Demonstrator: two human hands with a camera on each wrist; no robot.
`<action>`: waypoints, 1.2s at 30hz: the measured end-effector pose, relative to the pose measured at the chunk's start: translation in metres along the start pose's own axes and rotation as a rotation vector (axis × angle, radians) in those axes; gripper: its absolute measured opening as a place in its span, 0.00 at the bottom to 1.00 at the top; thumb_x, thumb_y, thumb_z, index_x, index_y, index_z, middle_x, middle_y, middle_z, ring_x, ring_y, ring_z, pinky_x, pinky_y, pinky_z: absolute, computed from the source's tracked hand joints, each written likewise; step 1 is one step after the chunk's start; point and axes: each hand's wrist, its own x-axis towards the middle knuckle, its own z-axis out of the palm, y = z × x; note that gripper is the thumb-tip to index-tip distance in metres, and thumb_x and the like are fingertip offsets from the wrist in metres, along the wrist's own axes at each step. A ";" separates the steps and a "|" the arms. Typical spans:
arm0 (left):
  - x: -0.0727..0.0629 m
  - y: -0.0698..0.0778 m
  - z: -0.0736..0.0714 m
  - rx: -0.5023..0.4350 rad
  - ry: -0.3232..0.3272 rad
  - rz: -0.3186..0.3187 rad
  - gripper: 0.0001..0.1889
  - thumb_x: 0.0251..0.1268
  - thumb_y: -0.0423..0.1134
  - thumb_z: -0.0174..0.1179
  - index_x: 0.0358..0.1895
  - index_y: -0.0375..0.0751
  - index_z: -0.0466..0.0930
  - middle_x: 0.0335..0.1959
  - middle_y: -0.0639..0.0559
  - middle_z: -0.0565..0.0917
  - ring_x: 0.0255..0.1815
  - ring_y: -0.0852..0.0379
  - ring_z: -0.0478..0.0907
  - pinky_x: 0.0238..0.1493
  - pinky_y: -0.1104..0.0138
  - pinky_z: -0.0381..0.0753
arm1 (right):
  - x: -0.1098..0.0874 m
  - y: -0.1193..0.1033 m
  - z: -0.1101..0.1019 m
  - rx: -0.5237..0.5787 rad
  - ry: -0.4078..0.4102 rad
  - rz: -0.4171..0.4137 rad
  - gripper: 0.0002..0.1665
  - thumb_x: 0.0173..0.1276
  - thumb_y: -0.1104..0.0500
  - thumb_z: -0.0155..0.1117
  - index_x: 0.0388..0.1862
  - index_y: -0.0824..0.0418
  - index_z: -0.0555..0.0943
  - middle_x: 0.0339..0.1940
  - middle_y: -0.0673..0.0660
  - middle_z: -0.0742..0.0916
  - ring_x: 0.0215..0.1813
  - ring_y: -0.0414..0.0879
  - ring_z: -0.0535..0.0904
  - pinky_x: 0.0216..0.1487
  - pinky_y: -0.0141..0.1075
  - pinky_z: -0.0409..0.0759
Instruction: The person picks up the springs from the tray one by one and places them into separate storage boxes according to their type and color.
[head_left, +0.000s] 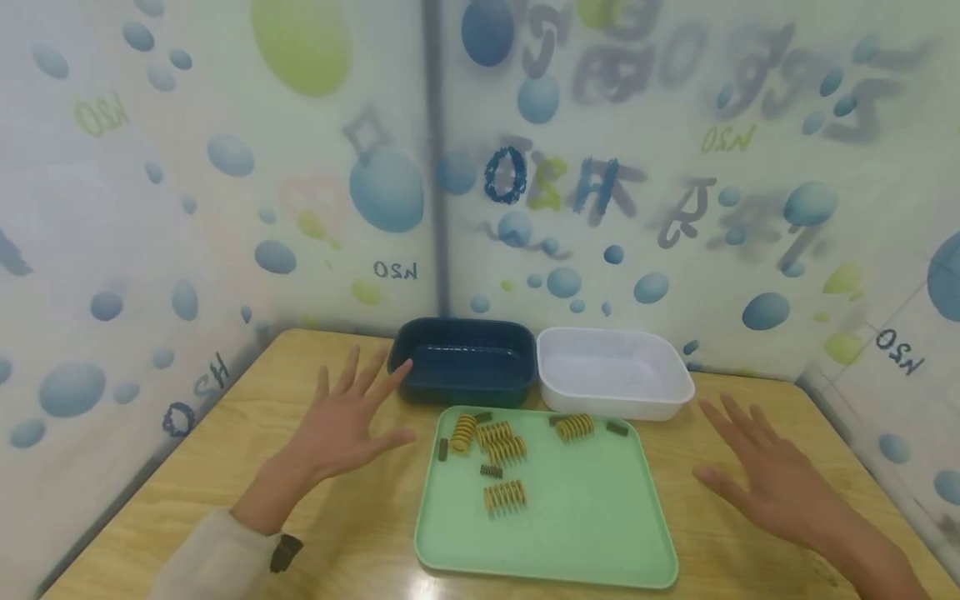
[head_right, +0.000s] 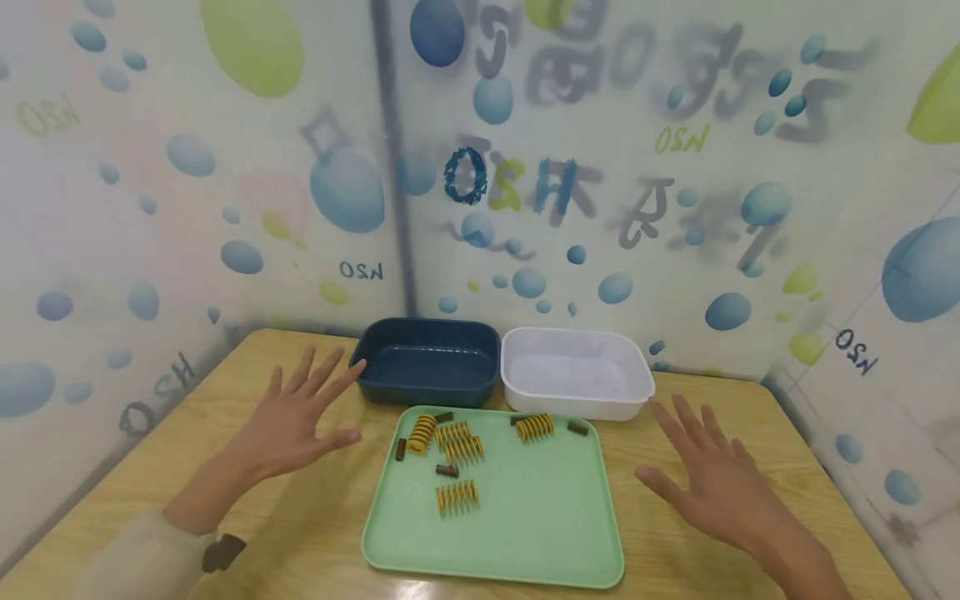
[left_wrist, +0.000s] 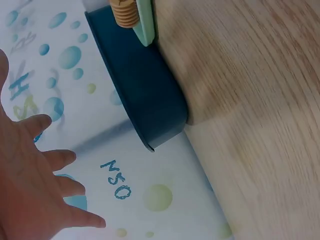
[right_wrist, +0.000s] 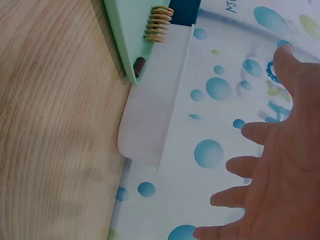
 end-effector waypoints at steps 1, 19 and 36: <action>0.000 0.000 0.002 0.006 -0.002 -0.002 0.46 0.57 0.70 0.54 0.76 0.54 0.53 0.77 0.43 0.47 0.74 0.33 0.34 0.60 0.29 0.38 | 0.001 -0.001 0.001 0.003 0.002 -0.006 0.47 0.69 0.45 0.59 0.79 0.49 0.46 0.78 0.63 0.49 0.72 0.73 0.39 0.52 0.75 0.51; 0.013 0.005 0.030 0.024 -0.001 0.018 0.47 0.57 0.70 0.54 0.76 0.52 0.51 0.76 0.40 0.45 0.73 0.32 0.33 0.61 0.30 0.37 | 0.028 -0.013 0.027 -0.053 0.070 -0.045 0.50 0.64 0.41 0.63 0.78 0.46 0.48 0.78 0.60 0.50 0.73 0.70 0.40 0.54 0.76 0.45; 0.019 0.002 0.038 -0.361 0.100 0.020 0.41 0.60 0.53 0.64 0.74 0.48 0.57 0.72 0.44 0.62 0.69 0.37 0.58 0.61 0.41 0.61 | 0.027 -0.011 0.048 0.177 0.145 -0.019 0.44 0.67 0.48 0.63 0.76 0.55 0.56 0.71 0.65 0.66 0.66 0.67 0.63 0.54 0.63 0.65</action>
